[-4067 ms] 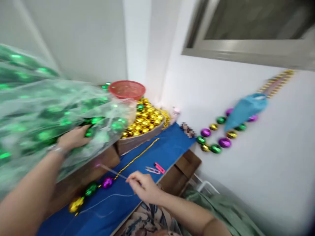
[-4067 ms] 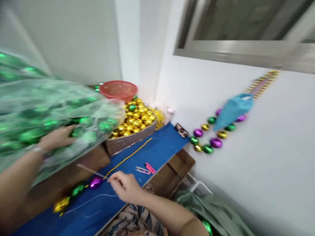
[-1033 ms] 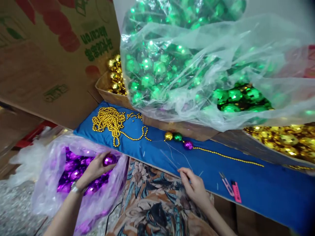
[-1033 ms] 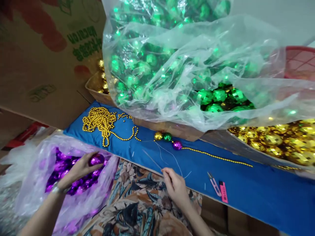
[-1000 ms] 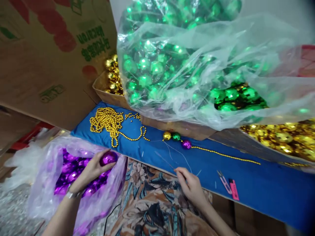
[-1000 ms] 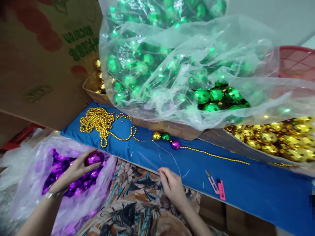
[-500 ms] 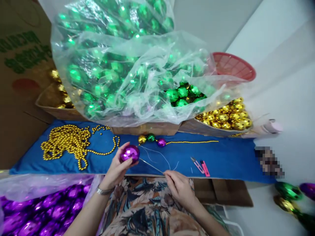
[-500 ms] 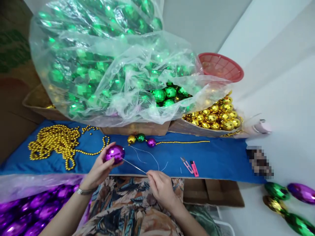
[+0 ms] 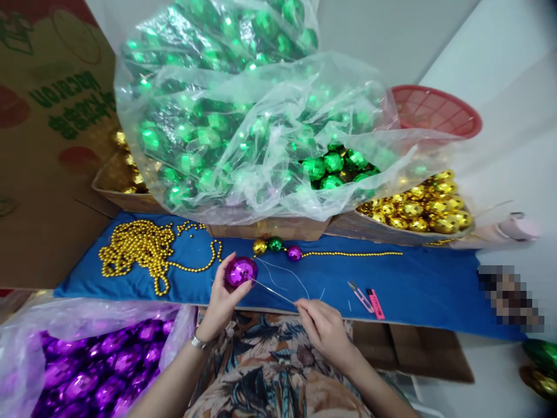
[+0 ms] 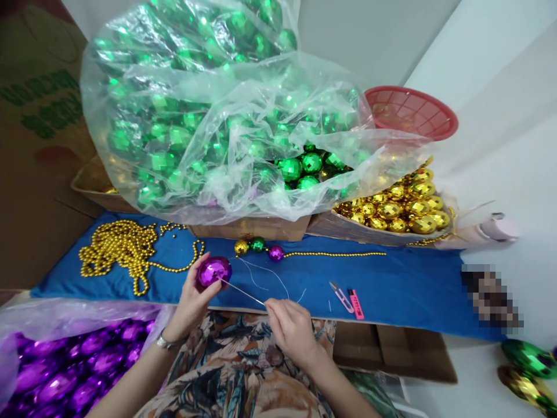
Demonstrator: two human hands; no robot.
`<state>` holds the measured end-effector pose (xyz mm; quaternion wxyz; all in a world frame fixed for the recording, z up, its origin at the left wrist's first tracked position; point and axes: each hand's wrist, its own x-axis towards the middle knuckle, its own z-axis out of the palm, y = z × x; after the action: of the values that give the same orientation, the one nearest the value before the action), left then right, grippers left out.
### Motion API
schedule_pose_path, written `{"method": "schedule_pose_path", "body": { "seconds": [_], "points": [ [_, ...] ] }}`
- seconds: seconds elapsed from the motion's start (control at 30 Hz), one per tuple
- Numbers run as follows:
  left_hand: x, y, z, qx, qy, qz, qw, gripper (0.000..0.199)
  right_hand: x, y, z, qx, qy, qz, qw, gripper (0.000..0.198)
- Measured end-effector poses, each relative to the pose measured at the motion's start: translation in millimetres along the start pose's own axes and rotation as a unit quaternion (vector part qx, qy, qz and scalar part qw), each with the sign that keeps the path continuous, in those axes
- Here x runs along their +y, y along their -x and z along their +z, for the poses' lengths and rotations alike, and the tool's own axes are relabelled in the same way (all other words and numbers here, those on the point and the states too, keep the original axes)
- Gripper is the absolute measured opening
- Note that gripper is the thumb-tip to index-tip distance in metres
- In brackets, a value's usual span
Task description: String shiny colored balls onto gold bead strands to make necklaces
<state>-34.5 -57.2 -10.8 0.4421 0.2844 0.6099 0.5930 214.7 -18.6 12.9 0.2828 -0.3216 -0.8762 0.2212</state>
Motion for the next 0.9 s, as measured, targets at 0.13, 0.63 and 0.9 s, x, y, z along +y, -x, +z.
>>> {"method": "schedule_pose_path", "body": {
  "seconds": [0.13, 0.63, 0.9],
  "points": [
    [-3.0, -2.3, -2.6, 0.03, -0.18, 0.101, 0.978, 0.086, 2.4, -2.1, 0.2, 0.004, 0.011, -0.008, 1.0, 0.019],
    [-17.1, -1.1, -12.1, 0.066, -0.25, 0.125, 0.958, 0.088, 6.2, 1.6, 2.5, -0.032, 0.07, -0.012, 0.997, 0.019],
    [-18.7, 0.7, -11.2, 0.082, -0.344, 0.273, 0.895, 0.083, 2.8, 3.4, 6.4, -0.02, 0.218, -0.079, 0.972, 0.019]
  ]
}}
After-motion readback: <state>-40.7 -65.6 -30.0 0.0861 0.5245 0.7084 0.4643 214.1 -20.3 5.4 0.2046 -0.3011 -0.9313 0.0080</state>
